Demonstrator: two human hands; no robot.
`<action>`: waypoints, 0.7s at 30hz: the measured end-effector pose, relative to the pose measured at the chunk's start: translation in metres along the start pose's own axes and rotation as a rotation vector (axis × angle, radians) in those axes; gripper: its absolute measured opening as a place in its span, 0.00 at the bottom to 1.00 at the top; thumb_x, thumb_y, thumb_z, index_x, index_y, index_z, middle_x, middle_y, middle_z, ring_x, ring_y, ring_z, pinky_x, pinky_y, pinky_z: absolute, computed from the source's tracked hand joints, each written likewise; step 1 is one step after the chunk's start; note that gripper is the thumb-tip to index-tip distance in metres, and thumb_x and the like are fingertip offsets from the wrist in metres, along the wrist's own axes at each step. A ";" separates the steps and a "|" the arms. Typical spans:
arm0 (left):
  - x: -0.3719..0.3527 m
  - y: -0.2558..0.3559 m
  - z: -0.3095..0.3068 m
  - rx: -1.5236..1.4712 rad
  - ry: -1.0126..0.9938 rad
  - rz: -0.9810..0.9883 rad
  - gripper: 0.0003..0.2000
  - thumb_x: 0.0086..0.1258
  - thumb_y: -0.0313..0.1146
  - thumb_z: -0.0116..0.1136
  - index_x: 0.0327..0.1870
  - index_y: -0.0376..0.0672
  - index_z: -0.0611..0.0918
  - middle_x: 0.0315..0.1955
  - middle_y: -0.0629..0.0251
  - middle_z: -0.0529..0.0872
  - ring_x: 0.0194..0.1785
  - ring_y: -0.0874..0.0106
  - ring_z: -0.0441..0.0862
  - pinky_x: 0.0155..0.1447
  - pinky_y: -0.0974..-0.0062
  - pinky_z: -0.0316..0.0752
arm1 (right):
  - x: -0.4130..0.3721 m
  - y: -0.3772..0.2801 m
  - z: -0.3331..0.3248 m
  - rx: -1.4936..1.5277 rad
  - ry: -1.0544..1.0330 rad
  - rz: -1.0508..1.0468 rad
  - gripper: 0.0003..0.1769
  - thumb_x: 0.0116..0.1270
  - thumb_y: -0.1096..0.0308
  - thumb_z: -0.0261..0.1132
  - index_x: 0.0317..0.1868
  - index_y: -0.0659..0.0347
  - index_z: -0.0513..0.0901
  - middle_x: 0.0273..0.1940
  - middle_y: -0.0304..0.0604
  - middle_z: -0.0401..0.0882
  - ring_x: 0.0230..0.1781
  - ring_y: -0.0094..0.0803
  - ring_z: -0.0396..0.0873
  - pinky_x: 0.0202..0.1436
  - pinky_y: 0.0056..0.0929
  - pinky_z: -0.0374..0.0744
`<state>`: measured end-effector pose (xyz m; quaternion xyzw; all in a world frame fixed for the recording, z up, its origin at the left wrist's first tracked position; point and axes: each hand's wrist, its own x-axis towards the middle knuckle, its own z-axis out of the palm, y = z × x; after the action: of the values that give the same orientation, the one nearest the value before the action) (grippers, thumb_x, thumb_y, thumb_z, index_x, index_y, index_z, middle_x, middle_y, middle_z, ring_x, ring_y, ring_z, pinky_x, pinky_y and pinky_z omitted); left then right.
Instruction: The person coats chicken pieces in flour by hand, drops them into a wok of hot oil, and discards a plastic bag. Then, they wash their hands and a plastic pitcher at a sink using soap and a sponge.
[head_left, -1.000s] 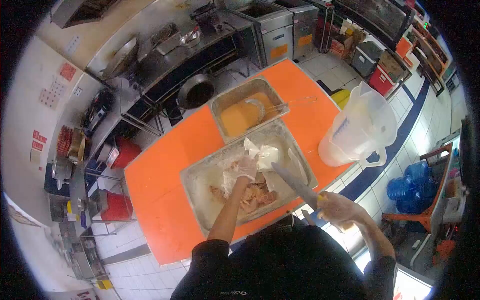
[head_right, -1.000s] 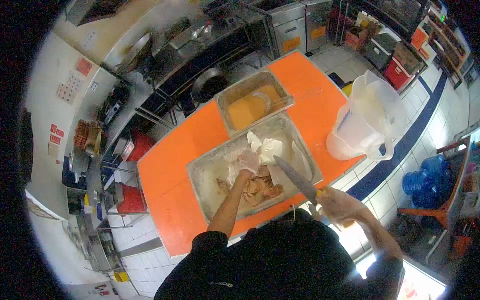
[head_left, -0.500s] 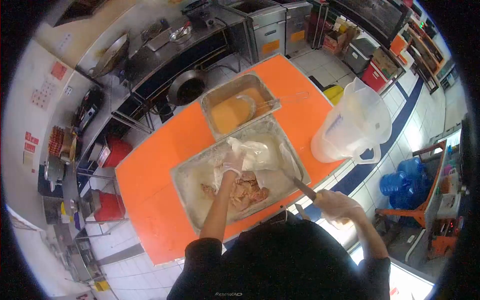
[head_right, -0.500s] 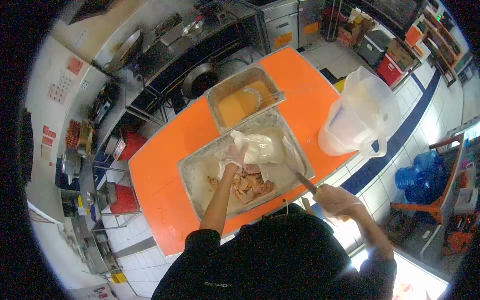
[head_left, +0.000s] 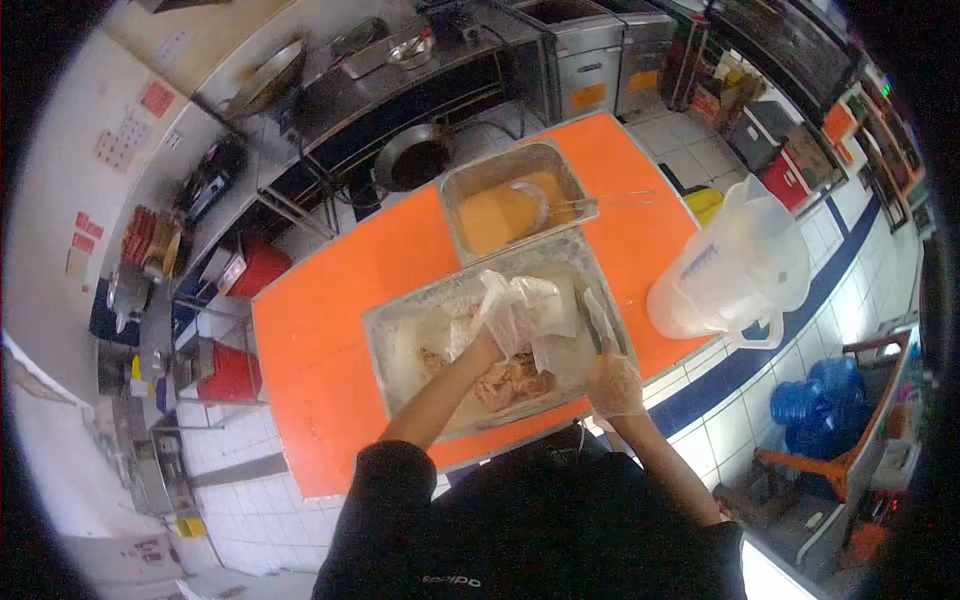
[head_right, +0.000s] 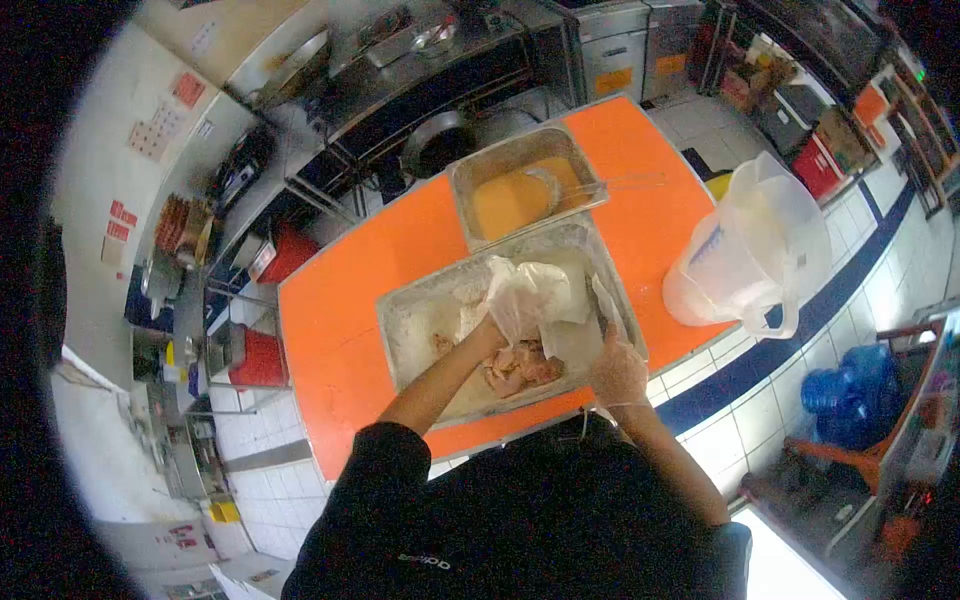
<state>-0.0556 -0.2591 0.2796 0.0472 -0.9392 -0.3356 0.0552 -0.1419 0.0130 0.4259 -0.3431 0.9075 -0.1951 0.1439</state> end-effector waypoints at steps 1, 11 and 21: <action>-0.001 -0.006 0.003 -0.105 0.029 0.037 0.16 0.70 0.39 0.50 0.56 0.49 0.79 0.49 0.60 0.82 0.54 0.65 0.78 0.57 0.64 0.73 | -0.002 0.006 0.004 -0.007 -0.006 -0.018 0.33 0.60 0.61 0.60 0.61 0.74 0.69 0.32 0.60 0.80 0.33 0.55 0.81 0.41 0.51 0.79; 0.019 0.092 -0.081 0.701 -0.274 0.129 0.08 0.65 0.33 0.51 0.37 0.39 0.79 0.30 0.54 0.82 0.35 0.59 0.82 0.40 0.62 0.79 | 0.013 -0.027 -0.044 -0.149 -0.013 -0.447 0.12 0.57 0.65 0.60 0.36 0.65 0.81 0.31 0.52 0.81 0.36 0.49 0.81 0.42 0.44 0.78; 0.014 0.034 -0.070 0.583 -0.258 0.289 0.06 0.61 0.30 0.52 0.26 0.38 0.77 0.22 0.54 0.81 0.28 0.55 0.81 0.32 0.58 0.76 | 0.122 -0.007 0.097 -0.201 -0.062 -0.985 0.19 0.63 0.63 0.57 0.51 0.65 0.76 0.34 0.47 0.83 0.38 0.43 0.83 0.43 0.40 0.81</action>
<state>-0.0619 -0.2781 0.3557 -0.1152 -0.9918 -0.0450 -0.0330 -0.1878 -0.0996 0.3275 -0.7485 0.6473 -0.1412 0.0280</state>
